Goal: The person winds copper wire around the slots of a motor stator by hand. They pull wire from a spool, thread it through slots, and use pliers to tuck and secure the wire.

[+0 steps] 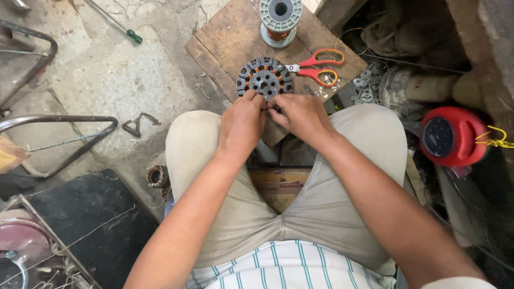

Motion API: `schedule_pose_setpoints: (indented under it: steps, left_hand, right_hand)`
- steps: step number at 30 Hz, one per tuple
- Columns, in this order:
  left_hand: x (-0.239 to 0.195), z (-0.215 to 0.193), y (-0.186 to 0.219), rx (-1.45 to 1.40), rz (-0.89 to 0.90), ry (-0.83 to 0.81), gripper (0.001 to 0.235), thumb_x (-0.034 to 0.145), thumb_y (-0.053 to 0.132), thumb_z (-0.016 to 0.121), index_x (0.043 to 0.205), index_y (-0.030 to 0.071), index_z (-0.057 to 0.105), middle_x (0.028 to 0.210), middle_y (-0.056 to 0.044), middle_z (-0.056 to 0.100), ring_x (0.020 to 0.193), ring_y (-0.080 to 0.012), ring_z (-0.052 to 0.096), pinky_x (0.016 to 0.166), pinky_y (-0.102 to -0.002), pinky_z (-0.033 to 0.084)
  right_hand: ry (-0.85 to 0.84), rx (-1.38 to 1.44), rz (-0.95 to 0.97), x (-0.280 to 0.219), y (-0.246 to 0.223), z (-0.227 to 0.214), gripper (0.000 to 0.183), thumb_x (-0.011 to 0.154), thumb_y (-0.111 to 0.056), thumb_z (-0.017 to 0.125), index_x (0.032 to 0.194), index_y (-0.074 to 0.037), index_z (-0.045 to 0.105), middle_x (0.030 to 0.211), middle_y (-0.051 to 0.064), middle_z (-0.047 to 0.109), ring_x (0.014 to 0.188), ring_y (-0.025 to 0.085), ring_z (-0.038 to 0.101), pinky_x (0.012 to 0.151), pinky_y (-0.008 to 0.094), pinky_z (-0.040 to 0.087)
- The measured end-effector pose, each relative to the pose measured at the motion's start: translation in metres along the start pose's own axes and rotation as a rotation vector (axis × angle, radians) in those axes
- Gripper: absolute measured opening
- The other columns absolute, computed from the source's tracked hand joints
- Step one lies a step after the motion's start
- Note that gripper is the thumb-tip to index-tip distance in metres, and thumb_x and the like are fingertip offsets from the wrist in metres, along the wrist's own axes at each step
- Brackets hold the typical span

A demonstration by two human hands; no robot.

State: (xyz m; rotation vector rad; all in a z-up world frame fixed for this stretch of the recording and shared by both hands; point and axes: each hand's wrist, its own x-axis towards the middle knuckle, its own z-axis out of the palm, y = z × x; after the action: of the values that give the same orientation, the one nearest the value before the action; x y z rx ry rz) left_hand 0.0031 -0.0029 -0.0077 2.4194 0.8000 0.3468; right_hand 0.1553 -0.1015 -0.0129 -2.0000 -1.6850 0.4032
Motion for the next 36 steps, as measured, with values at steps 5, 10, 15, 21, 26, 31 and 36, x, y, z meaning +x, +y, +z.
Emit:
schedule_pose_setpoints:
  steps: [5,10,15,21,26,31,36]
  left_hand:
    - [0.002,0.002,0.004,0.007,-0.011,0.009,0.012,0.081,0.008,0.072,0.090,0.006,0.065,0.096,-0.012,0.063,0.093,-0.0349,0.064,0.076,-0.047,0.054]
    - [0.004,0.005,0.002,0.041,-0.035,-0.003,0.011,0.080,0.008,0.072,0.089,0.007,0.066,0.095,-0.012,0.064,0.091,-0.0351,0.065,0.075,-0.046,0.054]
    - [0.002,0.011,-0.001,-0.013,0.000,0.032,0.010,0.080,0.008,0.072,0.088,0.007,0.066,0.095,-0.013,0.065,0.091,-0.0365,0.065,0.077,-0.048,0.053]
    - [0.000,0.004,-0.001,-0.029,-0.031,0.070,0.011,0.079,0.010,0.073,0.087,0.007,0.067,0.096,-0.013,0.066,0.092,-0.0373,0.065,0.078,-0.049,0.053]
    - [-0.003,0.004,0.000,-0.009,-0.012,0.058,0.017,0.075,0.013,0.076,0.089,0.007,0.067,0.097,-0.012,0.065,0.093,-0.0357,0.064,0.077,-0.047,0.053]
    - [-0.003,0.006,-0.002,-0.006,-0.017,0.056,0.015,0.077,0.013,0.076,0.089,0.008,0.068,0.098,-0.009,0.065,0.095,-0.0336,0.065,0.080,-0.045,0.054]
    - [-0.003,0.007,-0.004,0.012,-0.019,0.044,0.016,0.077,0.012,0.075,0.091,0.007,0.068,0.099,-0.010,0.065,0.096,-0.0337,0.065,0.080,-0.045,0.054]
  right_hand:
    - [-0.009,0.008,0.005,0.001,-0.003,-0.007,0.016,0.089,-0.024,0.075,0.098,-0.012,0.071,0.085,0.009,0.073,0.077,0.032,0.070,0.063,0.044,0.053]
    - [-0.034,0.007,0.040,0.000,-0.003,-0.006,0.014,0.090,-0.023,0.074,0.097,-0.012,0.071,0.082,0.009,0.073,0.076,0.031,0.070,0.063,0.044,0.052]
    - [-0.045,-0.125,0.037,-0.004,0.005,0.002,0.017,0.089,-0.027,0.074,0.097,-0.012,0.070,0.082,0.011,0.073,0.074,0.033,0.070,0.061,0.046,0.053]
    - [0.028,-0.109,-0.015,-0.003,0.000,0.007,0.018,0.088,-0.027,0.073,0.097,-0.012,0.068,0.084,0.011,0.073,0.074,0.033,0.071,0.060,0.046,0.053]
    - [-0.039,-0.166,0.071,0.000,-0.002,0.008,0.017,0.087,-0.030,0.073,0.094,-0.015,0.070,0.084,0.010,0.074,0.076,0.032,0.072,0.061,0.045,0.054]
    - [-0.059,-0.096,0.143,0.000,-0.007,0.000,0.019,0.086,-0.031,0.073,0.099,-0.017,0.073,0.089,0.010,0.074,0.079,0.034,0.071,0.064,0.046,0.056]
    - [-0.098,-0.072,0.173,0.001,-0.012,-0.004,0.021,0.085,-0.032,0.074,0.100,-0.018,0.074,0.089,0.009,0.075,0.080,0.035,0.071,0.065,0.046,0.056]
